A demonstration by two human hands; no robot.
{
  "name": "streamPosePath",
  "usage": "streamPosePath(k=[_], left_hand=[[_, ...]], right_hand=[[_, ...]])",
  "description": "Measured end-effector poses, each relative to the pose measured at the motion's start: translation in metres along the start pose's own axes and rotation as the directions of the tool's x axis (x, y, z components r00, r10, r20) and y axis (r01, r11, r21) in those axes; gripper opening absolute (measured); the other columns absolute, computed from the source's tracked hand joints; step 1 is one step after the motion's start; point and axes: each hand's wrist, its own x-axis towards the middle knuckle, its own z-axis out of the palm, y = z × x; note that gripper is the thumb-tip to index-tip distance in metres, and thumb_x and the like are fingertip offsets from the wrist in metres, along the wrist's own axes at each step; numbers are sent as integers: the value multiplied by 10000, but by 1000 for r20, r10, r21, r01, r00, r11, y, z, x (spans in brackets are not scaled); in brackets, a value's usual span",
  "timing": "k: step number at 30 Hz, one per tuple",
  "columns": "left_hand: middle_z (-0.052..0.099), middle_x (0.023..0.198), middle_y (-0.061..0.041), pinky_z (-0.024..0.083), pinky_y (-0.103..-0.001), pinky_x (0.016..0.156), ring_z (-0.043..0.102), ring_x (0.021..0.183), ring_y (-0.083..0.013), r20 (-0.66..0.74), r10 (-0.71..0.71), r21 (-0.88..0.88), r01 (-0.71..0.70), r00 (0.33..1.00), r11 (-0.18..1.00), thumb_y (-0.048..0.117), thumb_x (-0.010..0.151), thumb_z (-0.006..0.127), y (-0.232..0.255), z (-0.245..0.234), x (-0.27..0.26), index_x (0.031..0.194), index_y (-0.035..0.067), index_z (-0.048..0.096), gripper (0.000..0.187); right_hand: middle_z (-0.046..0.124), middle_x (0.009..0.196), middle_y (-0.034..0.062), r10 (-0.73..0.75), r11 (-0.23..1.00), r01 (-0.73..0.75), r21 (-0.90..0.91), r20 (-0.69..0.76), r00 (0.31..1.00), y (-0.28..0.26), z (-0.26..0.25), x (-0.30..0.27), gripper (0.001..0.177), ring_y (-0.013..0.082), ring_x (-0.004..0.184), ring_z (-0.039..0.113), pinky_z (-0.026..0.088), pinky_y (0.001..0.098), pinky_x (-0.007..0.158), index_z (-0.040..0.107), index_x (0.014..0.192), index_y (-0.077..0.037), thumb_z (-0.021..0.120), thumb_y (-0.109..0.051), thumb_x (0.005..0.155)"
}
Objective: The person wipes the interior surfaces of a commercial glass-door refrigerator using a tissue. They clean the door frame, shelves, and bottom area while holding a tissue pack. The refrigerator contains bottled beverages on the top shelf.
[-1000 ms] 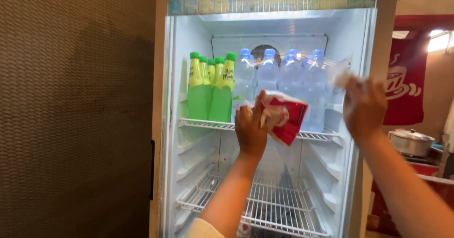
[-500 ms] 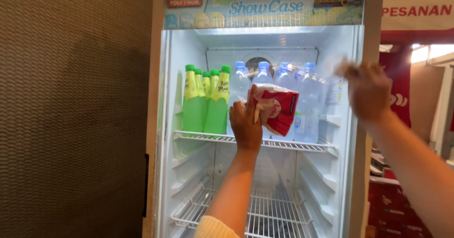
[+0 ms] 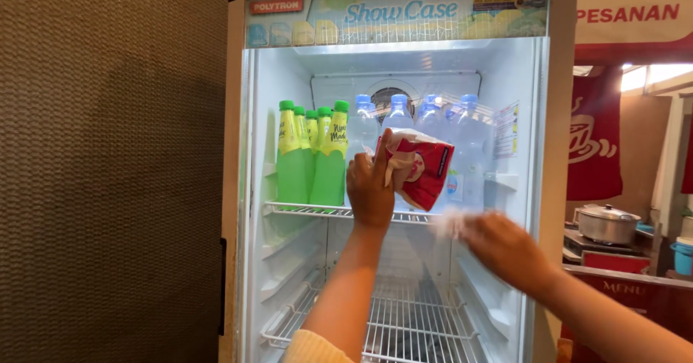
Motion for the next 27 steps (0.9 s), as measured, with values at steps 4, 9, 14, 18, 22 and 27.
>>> streamPosePath(k=[4,9,14,18,22,27], left_hand=[[508,979,-127,477,-474,806,560,892,-339,54,67,64,-70,996,995,153,960,658,-7,-6,1,1566,304,451,658],[511,956,-119,469,-470,787,556,862,-330,67,95,97,-101,993,990,173,940,665,-22,-18,-11,1563,293,452,669],[505,940,-115,455,-461,784,540,851,-319,101,81,115,-92,992,989,196,958,671,-23,-26,-15,1566,280,457,649],[522,1009,-122,413,-471,887,533,944,-320,36,35,95,-39,999,995,215,993,626,-38,-17,-27,1569,260,450,604],[539,1050,-123,374,-479,973,544,1004,-310,-71,-17,164,29,997,986,246,1045,579,-46,-10,-27,1555,275,462,524],[549,1061,-130,375,-472,963,551,1015,-320,-55,-60,183,69,997,981,258,1065,562,-43,-15,-27,1569,271,446,517]], right_hand=[[645,1064,98,-183,977,167,128,118,976,16,3,-6,255,269,968,645,558,404,858,687,1098,-110,646,-120,847],[646,1067,100,75,995,-77,-67,-40,996,90,4,99,268,271,1024,627,543,391,899,714,1145,-110,658,-36,893],[589,1087,89,310,946,-323,-32,-206,928,98,14,145,383,278,1056,606,540,388,885,753,1222,-196,721,7,899],[607,1060,75,259,960,-275,-57,-193,946,60,33,106,444,279,1007,591,528,403,866,749,1274,-205,697,2,885],[655,974,77,46,996,-52,71,84,995,-22,49,23,500,259,872,599,509,416,774,686,1297,-138,596,-26,818],[669,1008,55,-103,934,28,356,194,976,-56,27,-4,295,208,874,617,511,396,752,668,1239,-168,627,-217,951]])
